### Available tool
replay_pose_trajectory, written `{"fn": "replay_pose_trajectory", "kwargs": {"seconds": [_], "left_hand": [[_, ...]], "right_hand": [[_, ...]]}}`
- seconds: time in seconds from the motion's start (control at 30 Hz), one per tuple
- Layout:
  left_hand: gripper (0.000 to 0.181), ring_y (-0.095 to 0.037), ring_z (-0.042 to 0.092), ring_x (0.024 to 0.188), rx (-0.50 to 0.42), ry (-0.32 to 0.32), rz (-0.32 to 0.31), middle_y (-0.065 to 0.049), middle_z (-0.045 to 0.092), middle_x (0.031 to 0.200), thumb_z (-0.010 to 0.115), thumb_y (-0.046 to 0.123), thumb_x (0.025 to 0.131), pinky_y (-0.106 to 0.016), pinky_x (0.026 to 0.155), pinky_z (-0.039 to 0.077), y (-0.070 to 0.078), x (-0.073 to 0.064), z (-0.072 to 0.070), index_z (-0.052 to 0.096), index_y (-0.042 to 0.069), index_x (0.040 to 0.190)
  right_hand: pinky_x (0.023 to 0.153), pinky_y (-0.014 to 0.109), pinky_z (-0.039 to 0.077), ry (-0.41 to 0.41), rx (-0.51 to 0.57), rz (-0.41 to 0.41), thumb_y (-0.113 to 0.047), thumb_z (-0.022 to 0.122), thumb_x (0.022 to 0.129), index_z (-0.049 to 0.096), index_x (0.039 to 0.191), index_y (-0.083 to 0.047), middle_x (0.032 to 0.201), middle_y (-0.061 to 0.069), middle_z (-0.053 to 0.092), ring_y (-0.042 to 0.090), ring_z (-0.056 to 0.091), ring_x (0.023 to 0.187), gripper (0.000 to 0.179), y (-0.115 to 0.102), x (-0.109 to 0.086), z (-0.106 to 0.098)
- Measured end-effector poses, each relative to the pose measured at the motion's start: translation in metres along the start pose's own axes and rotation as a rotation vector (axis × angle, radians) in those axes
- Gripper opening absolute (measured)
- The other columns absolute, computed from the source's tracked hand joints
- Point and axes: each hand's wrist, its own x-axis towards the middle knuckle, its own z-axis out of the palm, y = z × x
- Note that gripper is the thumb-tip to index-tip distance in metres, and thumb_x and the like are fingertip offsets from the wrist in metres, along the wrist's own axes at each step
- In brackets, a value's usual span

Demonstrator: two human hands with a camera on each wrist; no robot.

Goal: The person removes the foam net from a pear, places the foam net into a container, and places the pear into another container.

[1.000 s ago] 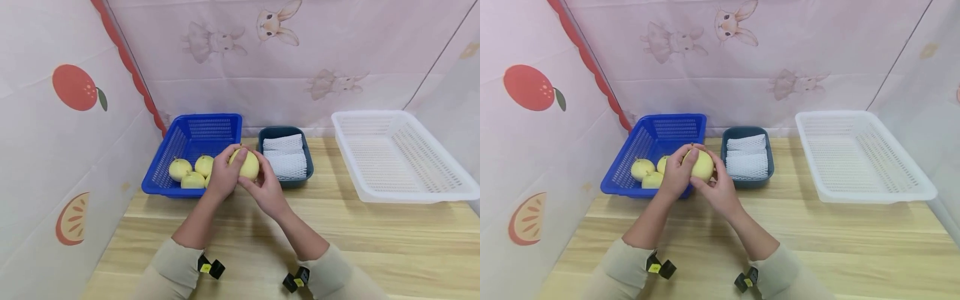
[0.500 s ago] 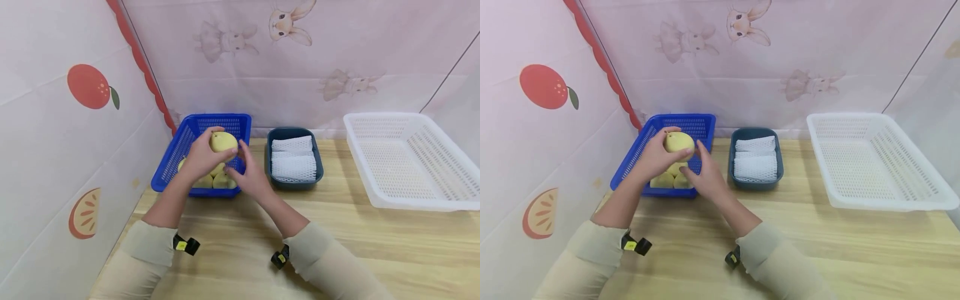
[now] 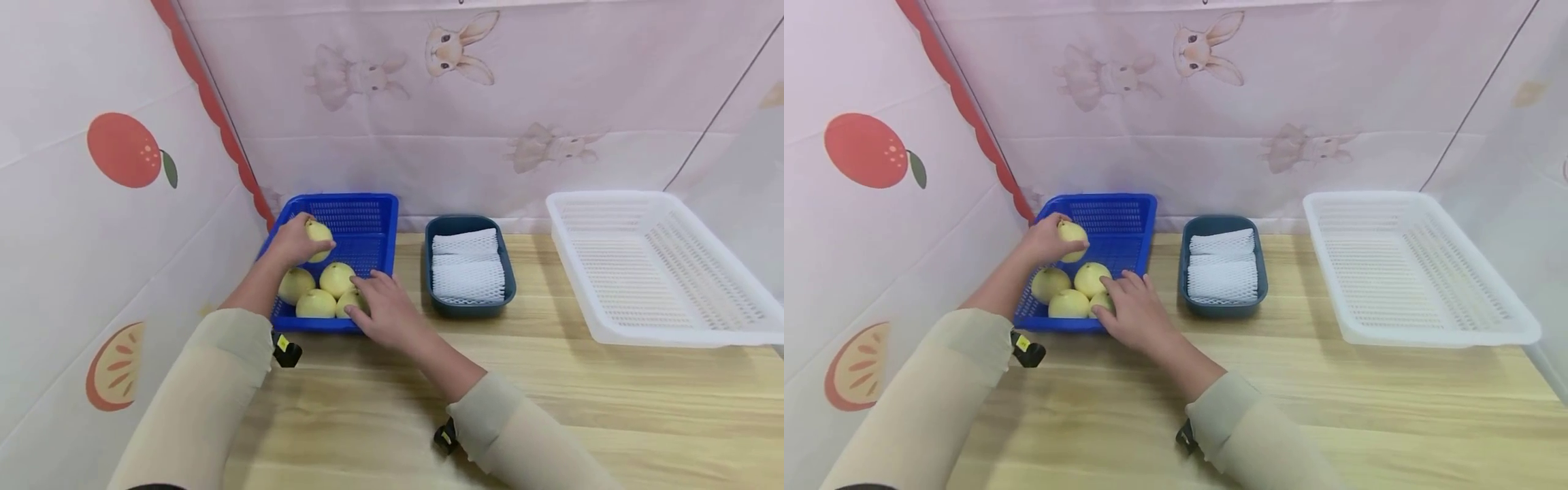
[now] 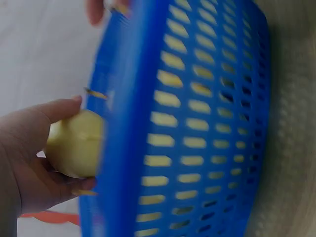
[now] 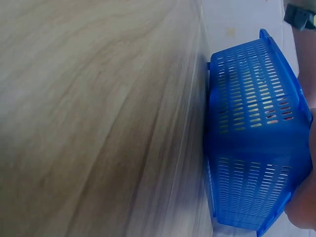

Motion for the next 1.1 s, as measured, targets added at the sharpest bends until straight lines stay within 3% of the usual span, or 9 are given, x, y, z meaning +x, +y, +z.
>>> {"fn": "replay_pose_trajectory", "kwargs": {"seconds": [0.13, 0.27, 0.5, 0.8, 1.0, 1.1], "left_hand": [[0.079, -0.040, 0.051, 0.121, 0.078, -0.104, -0.011, -0.025, 0.050, 0.137, 0.068, 0.046, 0.089, -0.053, 0.096, 0.047, -0.029, 0.009, 0.010, 0.036, 0.001, 0.146], [0.075, -0.042, 0.048, 0.125, 0.083, -0.190, -0.046, -0.026, 0.050, 0.137, 0.066, 0.045, 0.091, -0.055, 0.102, 0.044, -0.046, 0.013, 0.017, 0.038, 0.000, 0.145], [0.079, -0.046, 0.033, 0.139, 0.056, -0.269, -0.069, -0.029, 0.035, 0.151, 0.055, 0.048, 0.097, -0.059, 0.110, 0.034, -0.039, 0.013, 0.014, 0.029, -0.004, 0.150], [0.093, -0.046, 0.014, 0.147, 0.022, -0.203, -0.073, -0.027, 0.013, 0.161, 0.044, 0.061, 0.097, -0.062, 0.116, 0.019, -0.024, 0.017, 0.009, 0.005, 0.001, 0.157], [0.091, -0.043, 0.006, 0.150, 0.111, -0.082, 0.013, -0.023, 0.006, 0.164, 0.036, 0.066, 0.097, -0.063, 0.117, 0.013, 0.000, 0.022, 0.004, 0.000, 0.009, 0.158], [0.088, -0.040, -0.001, 0.151, 0.179, -0.038, 0.057, -0.019, -0.001, 0.165, 0.033, 0.068, 0.097, -0.067, 0.116, 0.009, 0.015, 0.023, 0.005, 0.000, 0.015, 0.159]], "right_hand": [[0.123, 0.049, 0.013, -0.029, -0.010, 0.003, -0.055, 0.038, 0.101, 0.036, 0.153, -0.021, 0.151, 0.005, 0.046, 0.024, 0.025, 0.149, 0.062, -0.006, 0.000, 0.004], [0.123, 0.046, 0.015, -0.038, -0.004, -0.002, -0.056, 0.037, 0.101, 0.034, 0.153, -0.021, 0.151, 0.004, 0.046, 0.022, 0.024, 0.149, 0.063, -0.011, -0.002, 0.007], [0.123, 0.043, 0.017, -0.028, 0.020, 0.008, -0.057, 0.037, 0.101, 0.034, 0.154, -0.022, 0.151, 0.003, 0.046, 0.020, 0.023, 0.149, 0.064, -0.012, -0.005, 0.003], [0.120, 0.045, 0.026, -0.036, 0.028, -0.006, -0.057, 0.039, 0.100, 0.032, 0.154, -0.022, 0.153, 0.004, 0.043, 0.022, 0.025, 0.148, 0.065, 0.004, 0.002, -0.007], [0.119, 0.048, 0.026, -0.076, 0.047, -0.078, -0.058, 0.039, 0.100, 0.030, 0.155, -0.020, 0.159, 0.005, 0.034, 0.023, 0.019, 0.151, 0.068, 0.022, 0.010, -0.019], [0.120, 0.049, 0.022, -0.072, -0.013, -0.123, -0.057, 0.036, 0.102, 0.028, 0.156, -0.019, 0.161, 0.007, 0.029, 0.025, 0.015, 0.152, 0.067, 0.036, 0.013, -0.026]]}}
